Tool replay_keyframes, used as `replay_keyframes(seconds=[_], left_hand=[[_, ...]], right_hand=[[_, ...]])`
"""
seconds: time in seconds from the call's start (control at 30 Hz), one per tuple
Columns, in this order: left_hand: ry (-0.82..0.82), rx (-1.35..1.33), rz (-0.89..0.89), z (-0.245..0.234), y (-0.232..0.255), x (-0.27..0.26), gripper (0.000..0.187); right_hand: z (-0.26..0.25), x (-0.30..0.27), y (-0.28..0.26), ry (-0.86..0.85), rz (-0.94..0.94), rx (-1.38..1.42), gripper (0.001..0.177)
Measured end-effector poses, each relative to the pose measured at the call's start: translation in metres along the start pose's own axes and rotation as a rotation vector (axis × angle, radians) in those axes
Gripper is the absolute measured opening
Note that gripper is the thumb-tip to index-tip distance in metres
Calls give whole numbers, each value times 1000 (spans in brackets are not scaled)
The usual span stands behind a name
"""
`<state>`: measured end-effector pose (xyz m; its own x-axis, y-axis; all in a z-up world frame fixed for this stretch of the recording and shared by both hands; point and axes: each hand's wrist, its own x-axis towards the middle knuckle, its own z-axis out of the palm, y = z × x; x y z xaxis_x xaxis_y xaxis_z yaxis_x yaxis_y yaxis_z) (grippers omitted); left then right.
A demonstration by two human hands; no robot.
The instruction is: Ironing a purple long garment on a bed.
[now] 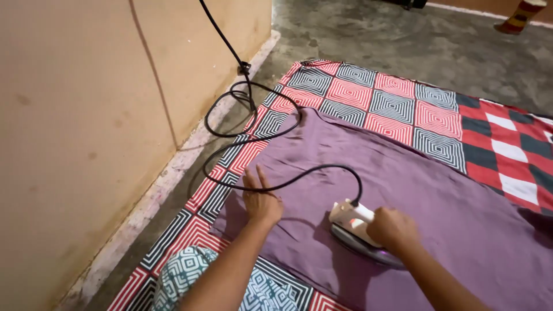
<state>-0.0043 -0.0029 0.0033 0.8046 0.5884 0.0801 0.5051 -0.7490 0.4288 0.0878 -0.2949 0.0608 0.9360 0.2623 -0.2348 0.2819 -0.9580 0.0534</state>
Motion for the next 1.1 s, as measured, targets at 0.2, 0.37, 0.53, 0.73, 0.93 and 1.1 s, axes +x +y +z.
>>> replay_keyframes(seconds=[0.2,0.37,0.53,0.73,0.93,1.1], left_hand=[[-111,-88,-44,-13,-10,-22,124],[56,-38,73,3,-46,-11,123],[50,-190,2,-4,-73,-2,117],[-2,-154,-158,9,-91,10,107],[-31,8,-250,7,-96,36,71],[-120,-20,-303,9,-115,56,43]], right_hand=[[-2,-48,23,-84,76,0,35],[1,-79,9,-133,42,-35,35],[12,-78,-32,-81,-16,-26,31],[2,-79,-105,-62,-79,6,30],[-2,-63,-148,-16,-129,-1,27],[-8,-49,-186,-10,-163,33,27]])
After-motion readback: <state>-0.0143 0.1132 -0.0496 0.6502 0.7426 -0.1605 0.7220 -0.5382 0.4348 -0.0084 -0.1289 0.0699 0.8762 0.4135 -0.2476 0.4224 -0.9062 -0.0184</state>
